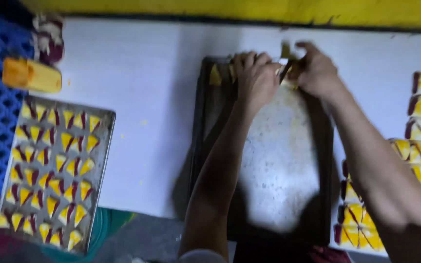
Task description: Arranging small triangular pastries onto metal baking trays in a neat, organized pattern for baking.
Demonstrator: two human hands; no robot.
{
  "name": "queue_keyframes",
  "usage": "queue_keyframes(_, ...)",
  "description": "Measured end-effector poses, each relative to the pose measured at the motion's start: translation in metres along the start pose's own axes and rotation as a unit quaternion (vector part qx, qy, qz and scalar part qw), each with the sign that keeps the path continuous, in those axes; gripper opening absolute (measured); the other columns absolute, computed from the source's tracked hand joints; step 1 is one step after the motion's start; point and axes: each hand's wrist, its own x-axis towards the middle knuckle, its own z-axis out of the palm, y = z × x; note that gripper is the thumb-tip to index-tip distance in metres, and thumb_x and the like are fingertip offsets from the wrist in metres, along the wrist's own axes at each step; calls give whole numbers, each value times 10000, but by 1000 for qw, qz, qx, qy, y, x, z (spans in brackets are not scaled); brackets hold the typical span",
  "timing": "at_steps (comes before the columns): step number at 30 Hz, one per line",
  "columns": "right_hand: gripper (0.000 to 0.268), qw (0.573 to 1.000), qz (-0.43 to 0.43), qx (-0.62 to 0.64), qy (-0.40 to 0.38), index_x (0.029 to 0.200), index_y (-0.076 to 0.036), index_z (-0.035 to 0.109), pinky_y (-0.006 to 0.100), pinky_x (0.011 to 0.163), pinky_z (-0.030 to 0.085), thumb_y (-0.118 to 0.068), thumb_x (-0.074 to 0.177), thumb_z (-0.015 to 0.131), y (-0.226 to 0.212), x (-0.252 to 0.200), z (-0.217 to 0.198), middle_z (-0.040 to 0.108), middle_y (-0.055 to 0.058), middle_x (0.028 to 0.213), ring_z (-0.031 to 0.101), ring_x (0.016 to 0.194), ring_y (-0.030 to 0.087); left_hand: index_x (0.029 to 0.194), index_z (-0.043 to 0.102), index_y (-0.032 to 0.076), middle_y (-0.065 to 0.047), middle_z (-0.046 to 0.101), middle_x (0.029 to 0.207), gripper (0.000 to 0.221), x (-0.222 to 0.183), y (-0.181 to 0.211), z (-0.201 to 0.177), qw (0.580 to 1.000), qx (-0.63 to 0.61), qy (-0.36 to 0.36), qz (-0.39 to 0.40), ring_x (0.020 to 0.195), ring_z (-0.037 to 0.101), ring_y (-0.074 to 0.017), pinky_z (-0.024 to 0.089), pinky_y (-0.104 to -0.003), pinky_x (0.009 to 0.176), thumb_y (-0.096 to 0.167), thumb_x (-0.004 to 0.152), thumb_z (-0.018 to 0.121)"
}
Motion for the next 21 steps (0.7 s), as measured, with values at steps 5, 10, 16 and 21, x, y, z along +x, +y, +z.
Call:
queue_keyframes(5, 733, 992, -58, 99, 60, 1533, -121, 381, 425, 932, 509, -37, 851, 637, -1, -42, -5, 723, 200, 1158, 686, 1061, 362, 1149, 737, 209, 4, 700, 1110, 357, -8, 37, 6, 999, -13, -36, -11, 1193, 512, -312, 306, -635, 1148, 246, 794, 728)
queue_keyframes(10, 701, 968, -139, 125, 167, 1450, -67, 552, 335, 732, 516, 31, 772, 700, 26, -39, -12, 667, 95, 943, 613, 778, 203, 1054, 766, 171, -49, 687, 1038, 369, -8, 38, 14, 999, -3, -6, -39, 1143, 505, -365, 299, -661, 1125, 281, 702, 751)
queue_keyframes(16, 488, 986, -76, 3, 147, 1474, -190, 616, 490, 978, 530, -136, 1001, 727, 40, -49, -3, 581, 182, 1130, 636, 1166, 419, 1346, 621, 172, -65, 598, 1251, 652, -7, 64, 17, 998, 8, 56, -21, 1229, 536, -312, 337, -616, 1202, 306, 733, 797)
queue_keyframes(21, 689, 942, -236, 20, 239, 1658, -80, 208, 546, 1200, 322, 74, 1091, 568, 109, -67, -59, 331, 242, 1681, 434, 1461, 508, 1064, 772, 259, -64, 672, 1153, 189, -14, 81, 27, 994, 23, 88, 63, 1071, 577, -421, 437, -646, 974, 267, 908, 666)
